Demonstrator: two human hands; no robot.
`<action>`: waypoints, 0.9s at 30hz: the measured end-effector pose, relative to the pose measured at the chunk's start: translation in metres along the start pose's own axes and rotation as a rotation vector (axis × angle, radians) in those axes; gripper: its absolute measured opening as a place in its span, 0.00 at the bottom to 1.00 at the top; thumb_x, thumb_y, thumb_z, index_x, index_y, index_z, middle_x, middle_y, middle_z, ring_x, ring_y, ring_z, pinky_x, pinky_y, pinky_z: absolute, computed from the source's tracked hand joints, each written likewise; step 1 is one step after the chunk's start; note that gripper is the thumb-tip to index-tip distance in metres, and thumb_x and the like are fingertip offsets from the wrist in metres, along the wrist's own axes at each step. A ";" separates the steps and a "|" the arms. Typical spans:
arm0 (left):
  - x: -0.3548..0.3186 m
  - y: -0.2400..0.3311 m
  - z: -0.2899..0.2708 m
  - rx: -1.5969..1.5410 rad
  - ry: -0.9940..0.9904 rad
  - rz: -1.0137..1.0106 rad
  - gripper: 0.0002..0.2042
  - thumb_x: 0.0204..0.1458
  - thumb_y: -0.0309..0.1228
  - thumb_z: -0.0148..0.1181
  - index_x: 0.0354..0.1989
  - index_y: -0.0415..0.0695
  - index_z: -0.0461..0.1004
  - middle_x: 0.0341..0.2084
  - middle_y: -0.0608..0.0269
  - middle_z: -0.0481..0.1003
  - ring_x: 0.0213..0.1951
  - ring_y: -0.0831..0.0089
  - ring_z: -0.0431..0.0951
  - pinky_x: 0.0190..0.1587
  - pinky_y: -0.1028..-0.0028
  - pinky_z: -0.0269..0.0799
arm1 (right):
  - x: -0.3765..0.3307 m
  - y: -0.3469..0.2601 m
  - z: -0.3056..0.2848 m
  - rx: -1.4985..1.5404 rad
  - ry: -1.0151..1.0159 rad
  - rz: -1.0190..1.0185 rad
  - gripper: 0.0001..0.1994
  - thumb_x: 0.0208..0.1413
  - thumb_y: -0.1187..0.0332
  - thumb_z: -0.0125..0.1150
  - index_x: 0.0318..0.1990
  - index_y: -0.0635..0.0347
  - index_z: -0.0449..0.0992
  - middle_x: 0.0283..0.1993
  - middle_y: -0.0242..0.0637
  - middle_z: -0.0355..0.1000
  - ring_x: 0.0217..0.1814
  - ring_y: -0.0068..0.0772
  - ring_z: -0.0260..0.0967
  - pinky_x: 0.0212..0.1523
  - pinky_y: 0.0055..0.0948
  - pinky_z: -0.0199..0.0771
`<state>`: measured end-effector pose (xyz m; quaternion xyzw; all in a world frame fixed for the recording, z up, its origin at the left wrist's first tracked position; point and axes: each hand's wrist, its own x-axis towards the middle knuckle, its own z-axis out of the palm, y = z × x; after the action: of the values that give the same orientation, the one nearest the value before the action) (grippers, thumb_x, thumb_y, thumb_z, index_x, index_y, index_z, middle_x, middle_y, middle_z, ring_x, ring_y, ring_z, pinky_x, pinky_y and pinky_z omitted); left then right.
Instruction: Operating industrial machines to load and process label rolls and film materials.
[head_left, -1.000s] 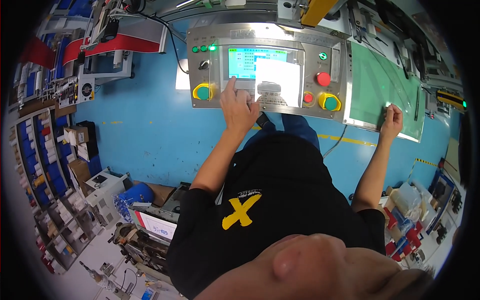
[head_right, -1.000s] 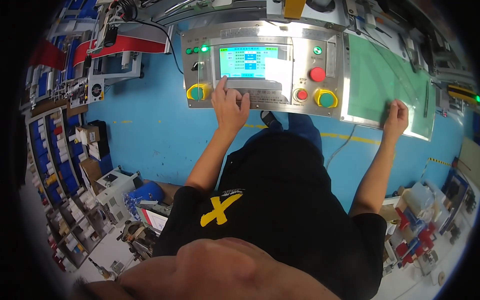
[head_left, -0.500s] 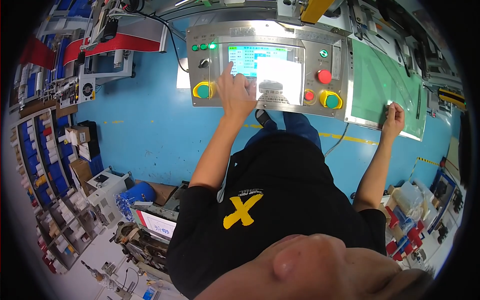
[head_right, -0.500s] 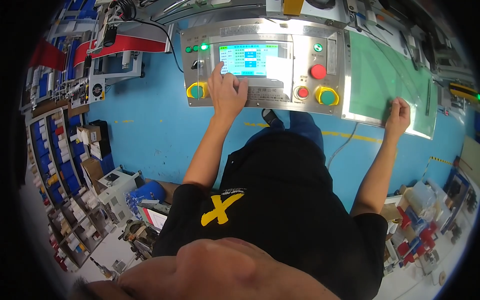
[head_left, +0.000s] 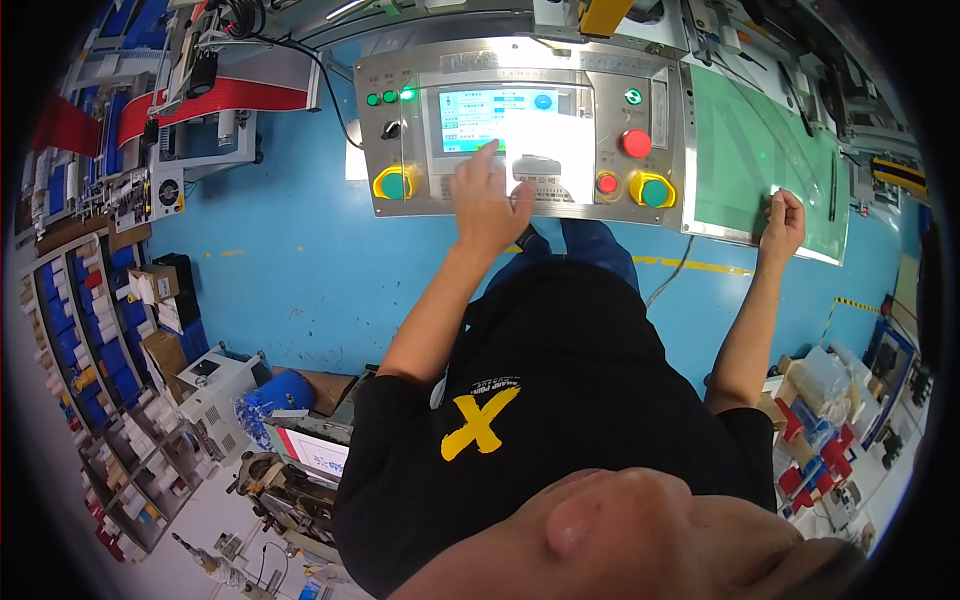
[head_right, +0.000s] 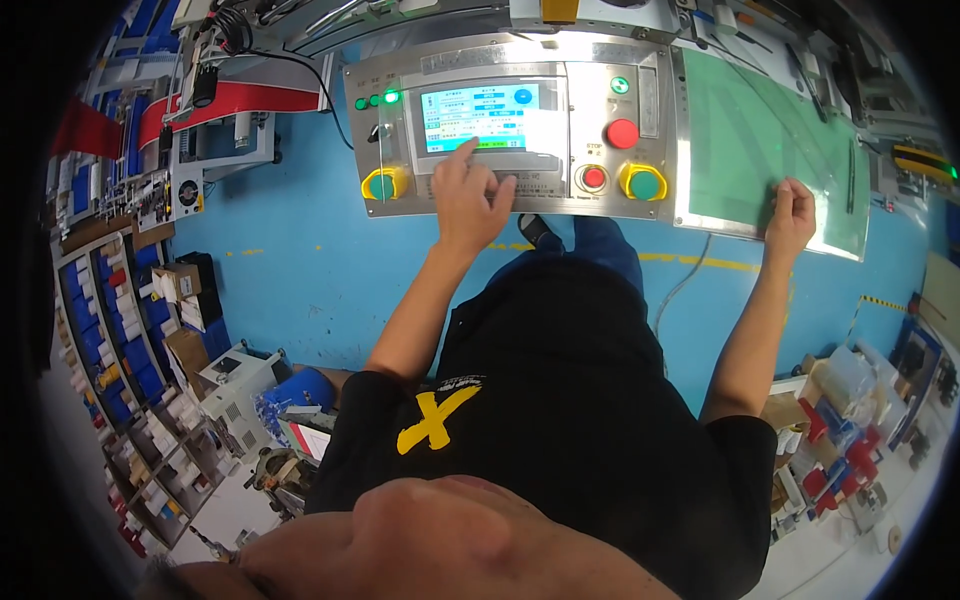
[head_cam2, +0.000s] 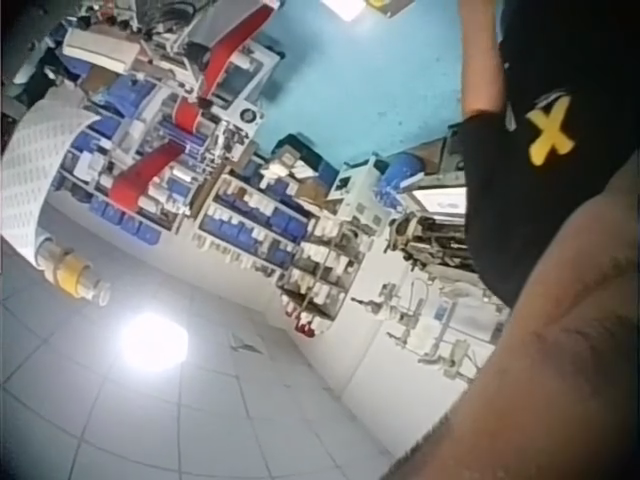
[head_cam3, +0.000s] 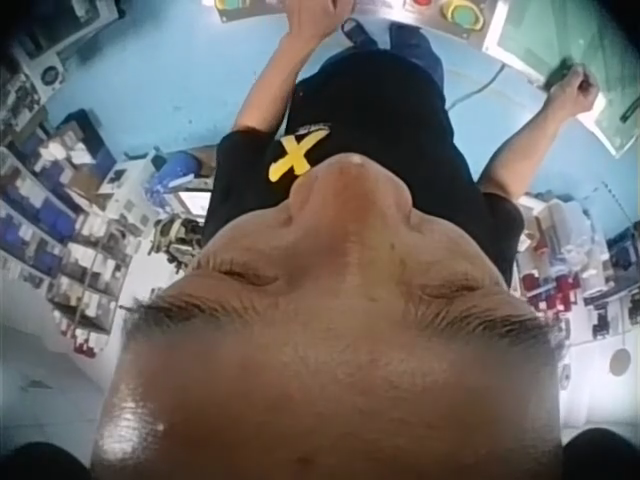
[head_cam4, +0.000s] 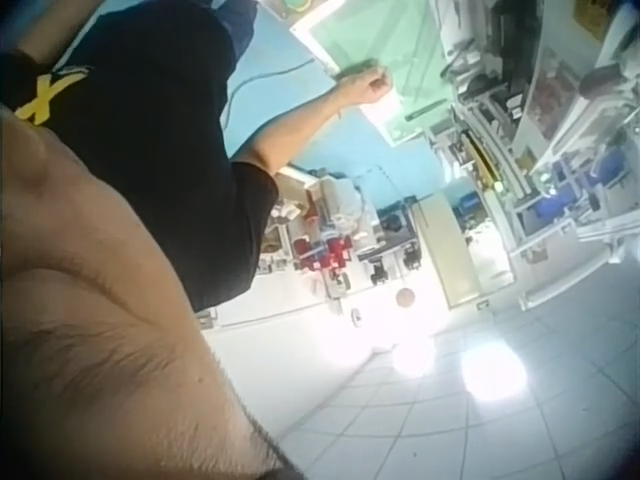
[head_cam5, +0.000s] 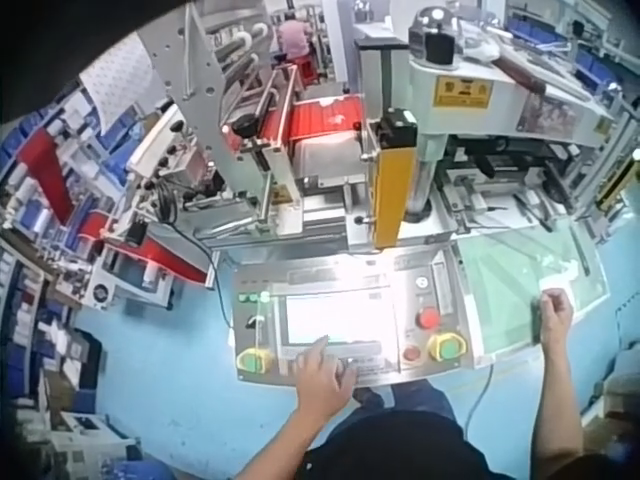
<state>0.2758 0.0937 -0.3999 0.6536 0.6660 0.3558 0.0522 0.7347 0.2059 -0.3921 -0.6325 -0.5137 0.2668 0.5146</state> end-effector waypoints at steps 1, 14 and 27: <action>-0.001 0.007 0.002 -0.027 -0.011 0.040 0.12 0.43 0.35 0.67 0.21 0.44 0.68 0.52 0.44 0.68 0.47 0.46 0.66 0.46 0.53 0.61 | 0.000 0.001 0.000 0.001 0.008 -0.019 0.07 0.60 0.69 0.61 0.42 0.62 0.76 0.33 0.30 0.74 0.30 0.15 0.63 0.32 0.16 0.63; 0.006 0.028 0.024 0.022 -0.042 0.113 0.14 0.40 0.33 0.67 0.17 0.48 0.65 0.54 0.50 0.71 0.43 0.56 0.69 0.44 0.59 0.59 | -0.001 -0.003 0.000 -0.003 0.003 -0.007 0.07 0.60 0.70 0.60 0.43 0.62 0.76 0.33 0.30 0.74 0.30 0.16 0.64 0.33 0.15 0.63; -0.004 0.017 0.000 -0.077 0.000 0.117 0.11 0.42 0.33 0.68 0.21 0.44 0.70 0.42 0.50 0.74 0.44 0.51 0.70 0.42 0.57 0.62 | -0.003 -0.007 0.003 -0.002 0.006 -0.010 0.07 0.60 0.71 0.60 0.42 0.63 0.76 0.33 0.30 0.73 0.30 0.16 0.63 0.34 0.16 0.65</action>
<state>0.2906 0.0876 -0.3919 0.6888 0.6125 0.3838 0.0566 0.7286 0.2040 -0.3870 -0.6310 -0.5157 0.2619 0.5170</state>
